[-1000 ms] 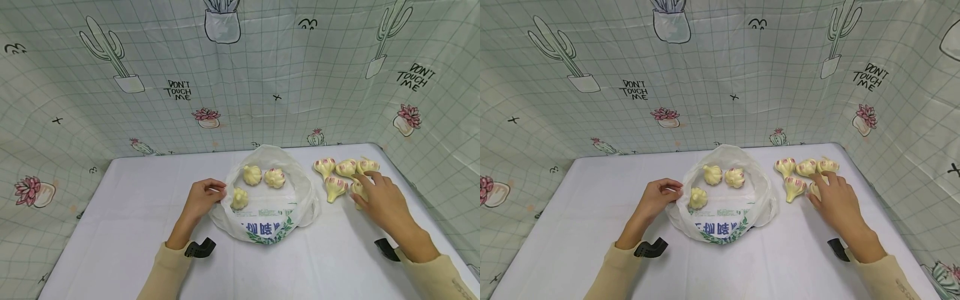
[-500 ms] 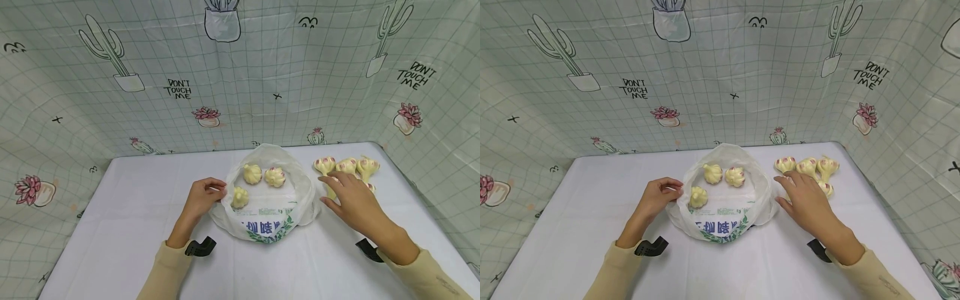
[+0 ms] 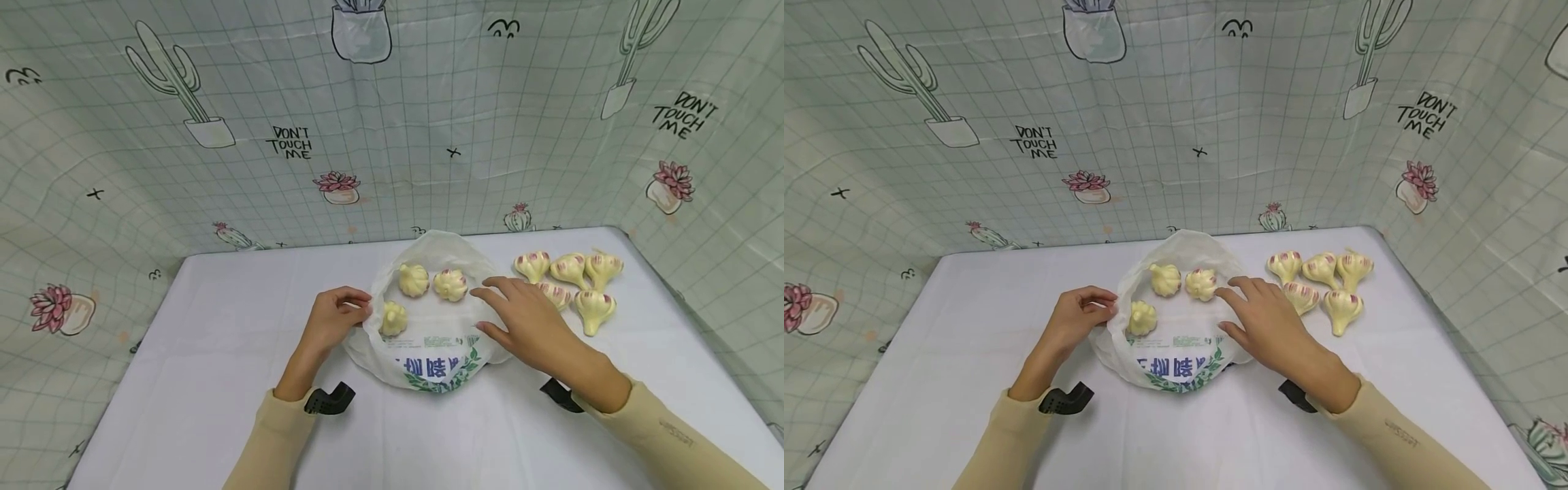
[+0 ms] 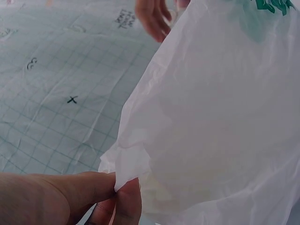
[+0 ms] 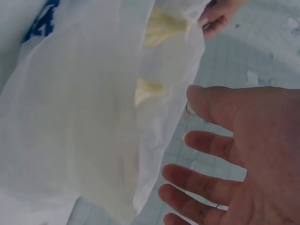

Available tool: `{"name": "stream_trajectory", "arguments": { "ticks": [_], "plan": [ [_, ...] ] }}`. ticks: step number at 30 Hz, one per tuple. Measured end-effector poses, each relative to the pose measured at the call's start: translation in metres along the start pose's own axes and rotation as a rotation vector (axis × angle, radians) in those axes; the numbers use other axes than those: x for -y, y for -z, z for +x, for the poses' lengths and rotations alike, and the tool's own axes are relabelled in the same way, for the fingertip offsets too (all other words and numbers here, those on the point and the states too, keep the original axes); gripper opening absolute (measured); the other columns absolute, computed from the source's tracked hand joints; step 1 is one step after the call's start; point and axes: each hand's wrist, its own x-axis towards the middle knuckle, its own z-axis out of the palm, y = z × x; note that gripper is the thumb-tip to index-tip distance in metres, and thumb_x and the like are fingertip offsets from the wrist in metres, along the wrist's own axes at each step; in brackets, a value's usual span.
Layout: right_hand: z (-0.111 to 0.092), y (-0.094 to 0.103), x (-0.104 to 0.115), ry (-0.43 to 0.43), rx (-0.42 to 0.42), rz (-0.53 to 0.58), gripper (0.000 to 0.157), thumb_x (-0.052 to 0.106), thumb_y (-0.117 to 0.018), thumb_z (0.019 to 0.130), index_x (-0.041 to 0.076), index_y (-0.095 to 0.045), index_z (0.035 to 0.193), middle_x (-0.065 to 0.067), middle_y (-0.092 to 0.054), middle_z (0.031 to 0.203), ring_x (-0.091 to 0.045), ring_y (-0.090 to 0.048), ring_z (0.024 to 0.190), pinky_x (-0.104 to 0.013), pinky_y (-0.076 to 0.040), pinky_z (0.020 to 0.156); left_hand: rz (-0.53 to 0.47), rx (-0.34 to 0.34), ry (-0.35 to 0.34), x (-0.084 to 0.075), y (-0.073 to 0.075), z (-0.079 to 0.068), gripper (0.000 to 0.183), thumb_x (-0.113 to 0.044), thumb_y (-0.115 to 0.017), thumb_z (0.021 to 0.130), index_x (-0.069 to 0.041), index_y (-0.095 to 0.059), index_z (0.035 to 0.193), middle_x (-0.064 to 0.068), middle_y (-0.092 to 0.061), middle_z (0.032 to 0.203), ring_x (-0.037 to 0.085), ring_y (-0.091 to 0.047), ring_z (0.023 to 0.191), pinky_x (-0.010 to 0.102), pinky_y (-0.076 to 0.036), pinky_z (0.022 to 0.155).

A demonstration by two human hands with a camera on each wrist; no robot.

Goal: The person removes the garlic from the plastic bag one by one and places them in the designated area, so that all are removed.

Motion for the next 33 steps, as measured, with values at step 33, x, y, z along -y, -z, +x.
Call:
{"name": "stream_trajectory", "arguments": {
  "ticks": [33],
  "plan": [
    [0.082, -0.035, 0.05, 0.107, 0.31, 0.032, 0.057, 0.033, -0.078, 0.098, 0.009, -0.06, 0.146, -0.013, -0.064, 0.136, -0.034, -0.061, 0.124, -0.049, -0.053, 0.1, -0.014, 0.014, -0.017, -0.001, -0.003, 0.0, 0.017, 0.005, -0.072, 0.096, 0.009, -0.073, 0.112, 0.017, -0.07, 0.102, 0.008, -0.066, 0.073, 0.021, -0.058, 0.07]
  ]
}}
